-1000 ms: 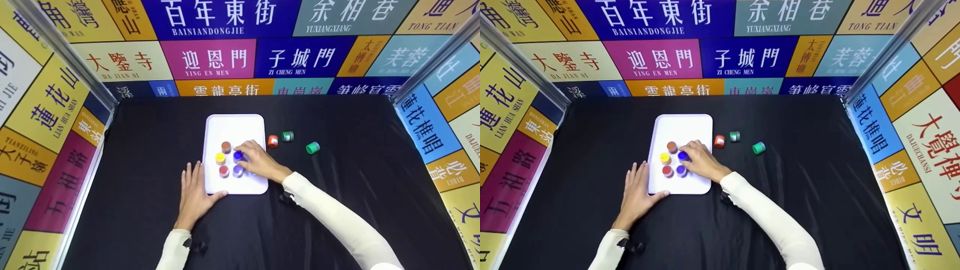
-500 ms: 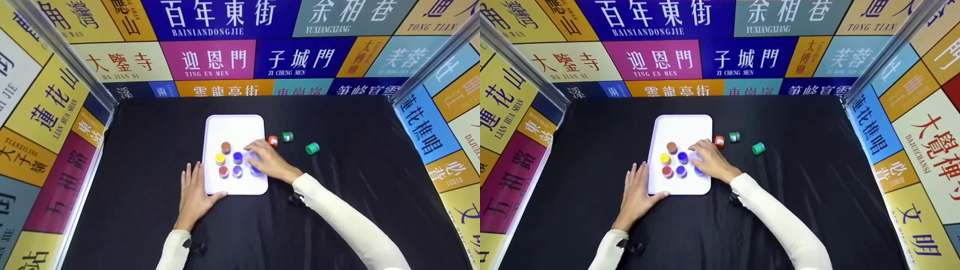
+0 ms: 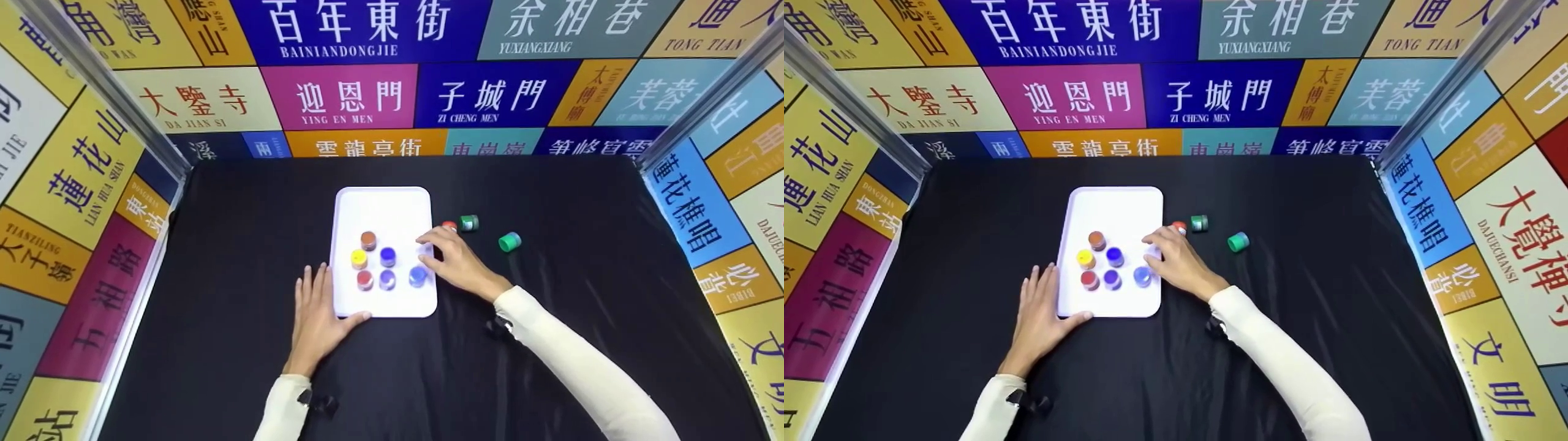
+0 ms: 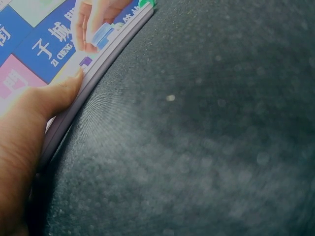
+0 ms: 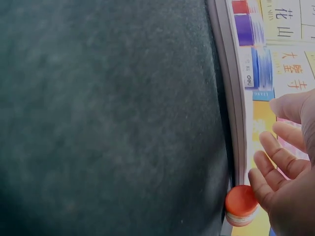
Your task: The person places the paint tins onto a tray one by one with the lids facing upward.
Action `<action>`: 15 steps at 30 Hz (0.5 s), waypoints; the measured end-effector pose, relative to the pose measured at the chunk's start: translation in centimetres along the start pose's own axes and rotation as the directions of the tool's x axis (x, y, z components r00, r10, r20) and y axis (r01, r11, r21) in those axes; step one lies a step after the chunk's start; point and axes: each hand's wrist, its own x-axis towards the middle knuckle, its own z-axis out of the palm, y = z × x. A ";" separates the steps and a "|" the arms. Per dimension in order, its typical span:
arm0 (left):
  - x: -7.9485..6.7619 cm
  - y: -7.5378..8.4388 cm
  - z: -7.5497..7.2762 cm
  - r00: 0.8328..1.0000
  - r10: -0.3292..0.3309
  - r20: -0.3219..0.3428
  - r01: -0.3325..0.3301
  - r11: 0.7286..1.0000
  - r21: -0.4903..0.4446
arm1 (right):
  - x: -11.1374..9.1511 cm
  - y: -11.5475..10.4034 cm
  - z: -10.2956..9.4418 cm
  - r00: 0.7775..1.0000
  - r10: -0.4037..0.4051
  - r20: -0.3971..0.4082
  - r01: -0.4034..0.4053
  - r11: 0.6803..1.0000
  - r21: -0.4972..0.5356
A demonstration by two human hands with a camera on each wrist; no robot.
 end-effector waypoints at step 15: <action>0.1 -0.1 0.2 1.000 -0.002 -0.001 0.002 1.000 0.012 | -1.2 0.8 -1.8 0.999 0.008 -0.052 -0.009 1.000 -0.013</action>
